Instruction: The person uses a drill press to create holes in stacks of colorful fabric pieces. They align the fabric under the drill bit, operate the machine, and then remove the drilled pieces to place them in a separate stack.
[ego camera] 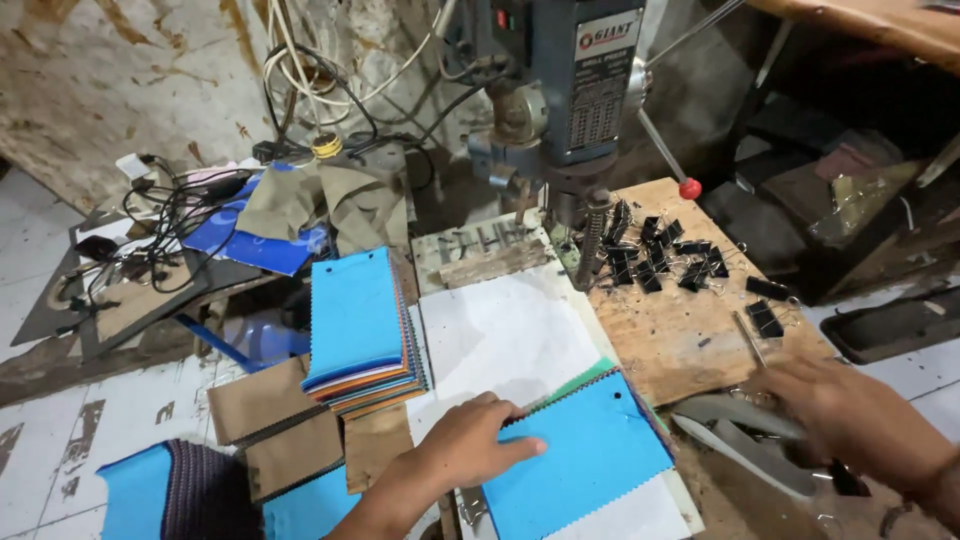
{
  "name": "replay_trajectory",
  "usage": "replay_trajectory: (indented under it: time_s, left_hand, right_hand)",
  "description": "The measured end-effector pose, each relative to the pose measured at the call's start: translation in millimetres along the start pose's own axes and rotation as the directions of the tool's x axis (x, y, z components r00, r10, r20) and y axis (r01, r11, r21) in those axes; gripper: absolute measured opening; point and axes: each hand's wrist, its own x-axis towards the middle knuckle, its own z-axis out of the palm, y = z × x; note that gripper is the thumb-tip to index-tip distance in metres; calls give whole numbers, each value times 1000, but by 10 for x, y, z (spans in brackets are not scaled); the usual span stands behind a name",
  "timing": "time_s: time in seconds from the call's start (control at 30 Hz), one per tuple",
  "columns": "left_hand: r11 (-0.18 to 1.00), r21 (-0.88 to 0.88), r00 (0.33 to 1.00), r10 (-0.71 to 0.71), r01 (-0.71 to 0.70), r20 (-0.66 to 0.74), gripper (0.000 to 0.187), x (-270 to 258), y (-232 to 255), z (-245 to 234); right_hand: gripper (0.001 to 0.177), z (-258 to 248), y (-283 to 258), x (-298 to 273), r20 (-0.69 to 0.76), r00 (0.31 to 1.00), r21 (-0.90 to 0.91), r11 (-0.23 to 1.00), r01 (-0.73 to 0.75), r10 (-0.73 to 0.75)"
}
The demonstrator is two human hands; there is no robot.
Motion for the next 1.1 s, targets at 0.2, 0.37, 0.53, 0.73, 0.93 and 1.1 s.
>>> replay_trajectory:
  time_s: [0.2,0.37,0.53,0.73,0.93,1.1]
  left_hand:
    - [995,9,991,-103,102,80,84,-201,303,-211]
    - [997,17,993,-76,75,95,99,-77,275,-192]
    - [997,-55,983,-49,60,177,56,8,268,-150]
    - [995,-90,989,-25,38,144,73,-97,265,-121]
    - [967,-217,981,-93,130,172,111,-374,318,-226]
    - [993,-42,976,97,-107,-197,85,-376,173,-45]
  right_hand:
    - [66,-512,-427,767,224,974,411,903,-129,37]
    - [37,-763,-867,923,512,853,394,853,-342,105]
    - [68,-599,-1301,1139,303,928,434,898,68,-217]
    - [93,-873,-1777,1523,745,651,257,964,-76,-147]
    - [71,-778,-1721,1553,806,584,123,992,-3,-98]
    - [30,-632,-1622,1143,244,920,246,937,248,-307]
